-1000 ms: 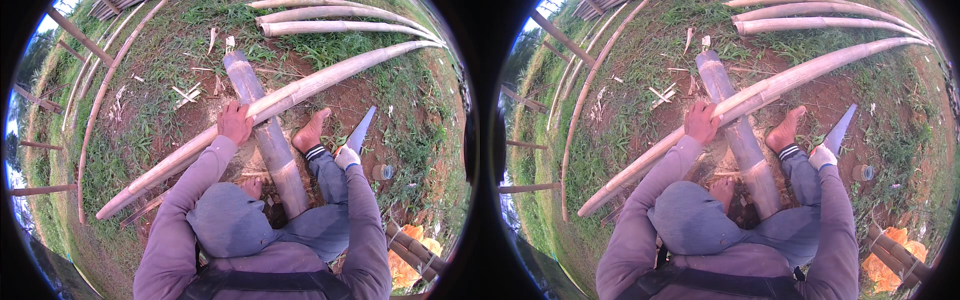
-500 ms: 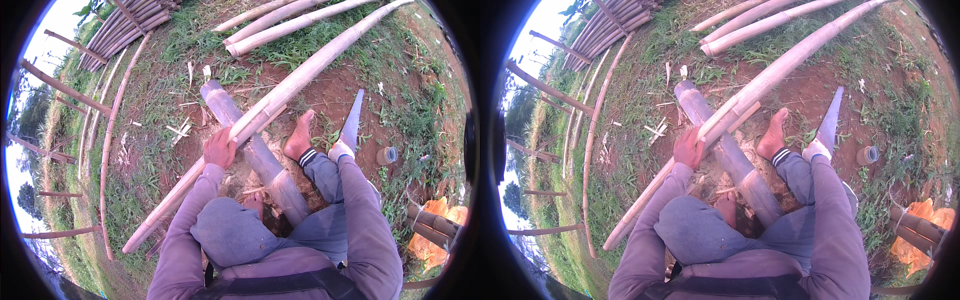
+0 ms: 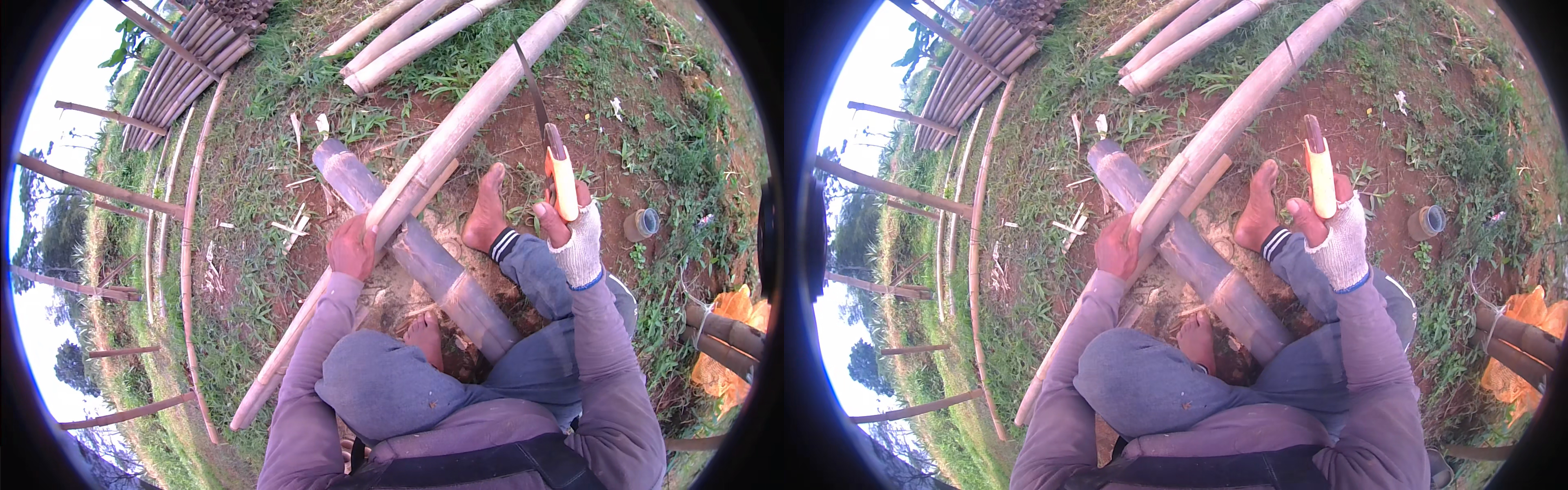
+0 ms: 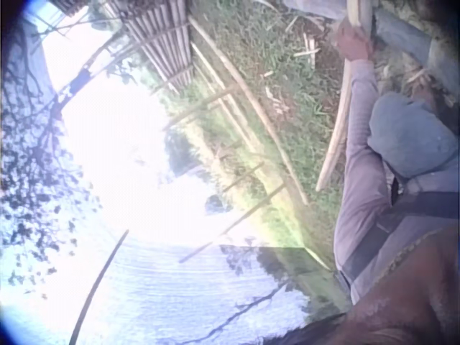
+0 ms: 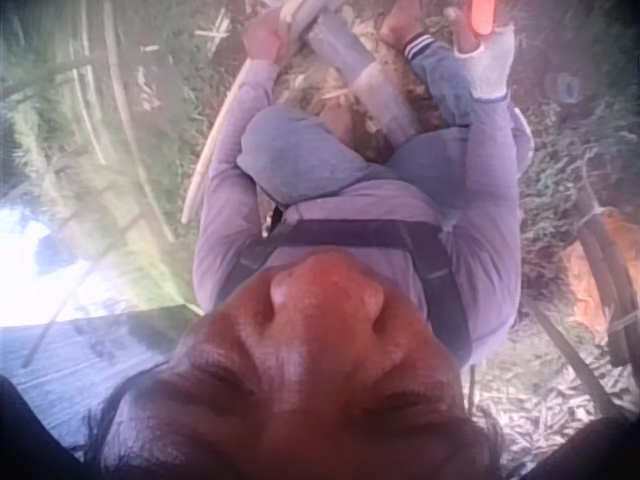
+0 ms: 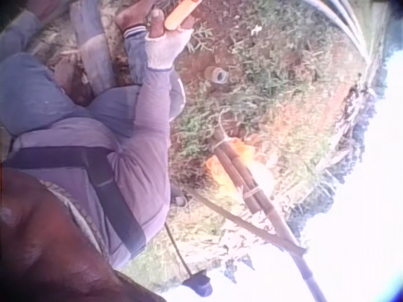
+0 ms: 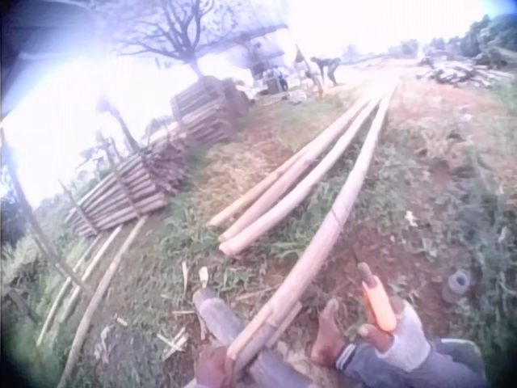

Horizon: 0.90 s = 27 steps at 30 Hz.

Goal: The person sits on the ground and uses a hand saw to cut long bamboo poles into shorter sections. They hold the bamboo with their left hand and saw with their right hand, placing cut pieces aside on the ground.

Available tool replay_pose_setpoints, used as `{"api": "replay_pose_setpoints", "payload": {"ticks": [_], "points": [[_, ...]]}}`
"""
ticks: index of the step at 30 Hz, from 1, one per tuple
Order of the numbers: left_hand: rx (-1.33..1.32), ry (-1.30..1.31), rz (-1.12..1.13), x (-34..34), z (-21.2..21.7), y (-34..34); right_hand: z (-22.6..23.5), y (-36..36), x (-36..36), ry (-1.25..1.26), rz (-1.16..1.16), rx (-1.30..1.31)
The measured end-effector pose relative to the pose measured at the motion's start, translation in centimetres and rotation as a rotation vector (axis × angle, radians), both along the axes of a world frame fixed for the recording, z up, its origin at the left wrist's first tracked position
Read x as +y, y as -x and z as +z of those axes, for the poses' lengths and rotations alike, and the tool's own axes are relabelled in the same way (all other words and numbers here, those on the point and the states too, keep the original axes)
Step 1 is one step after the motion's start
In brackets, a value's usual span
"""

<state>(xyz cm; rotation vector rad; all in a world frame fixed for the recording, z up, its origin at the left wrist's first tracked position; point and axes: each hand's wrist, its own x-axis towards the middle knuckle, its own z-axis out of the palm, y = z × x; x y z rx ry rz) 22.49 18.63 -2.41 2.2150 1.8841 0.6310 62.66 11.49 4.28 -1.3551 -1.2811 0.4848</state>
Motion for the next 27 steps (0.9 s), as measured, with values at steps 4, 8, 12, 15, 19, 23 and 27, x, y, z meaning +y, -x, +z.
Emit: {"api": "replay_pose_setpoints", "payload": {"ticks": [4,8,12,15,19,23,27], "points": [[0.041,0.037,-0.011,0.4,0.8,-0.5,-1.2,1.9,-0.5,0.016,0.018,0.109],[0.092,0.069,-0.003,0.5,1.1,-0.2,-1.8,3.5,-0.6,0.031,0.034,-0.025],[0.109,0.076,-0.009,0.6,1.3,-0.2,-1.9,3.4,-0.6,0.046,0.123,-0.133],[0.113,0.064,-0.009,0.6,1.3,-0.4,-2.5,3.0,-0.6,0.041,0.159,-0.176],[0.106,0.035,-0.012,0.5,1.2,-0.2,-2.1,2.7,-0.5,0.128,0.195,-0.115],[0.108,0.020,-0.038,0.7,0.7,0.0,-2.4,1.9,0.0,0.147,0.227,-0.090],[0.109,0.022,-0.015,0.8,0.5,-0.1,-1.5,3.2,1.2,0.210,0.222,-0.043]]}}
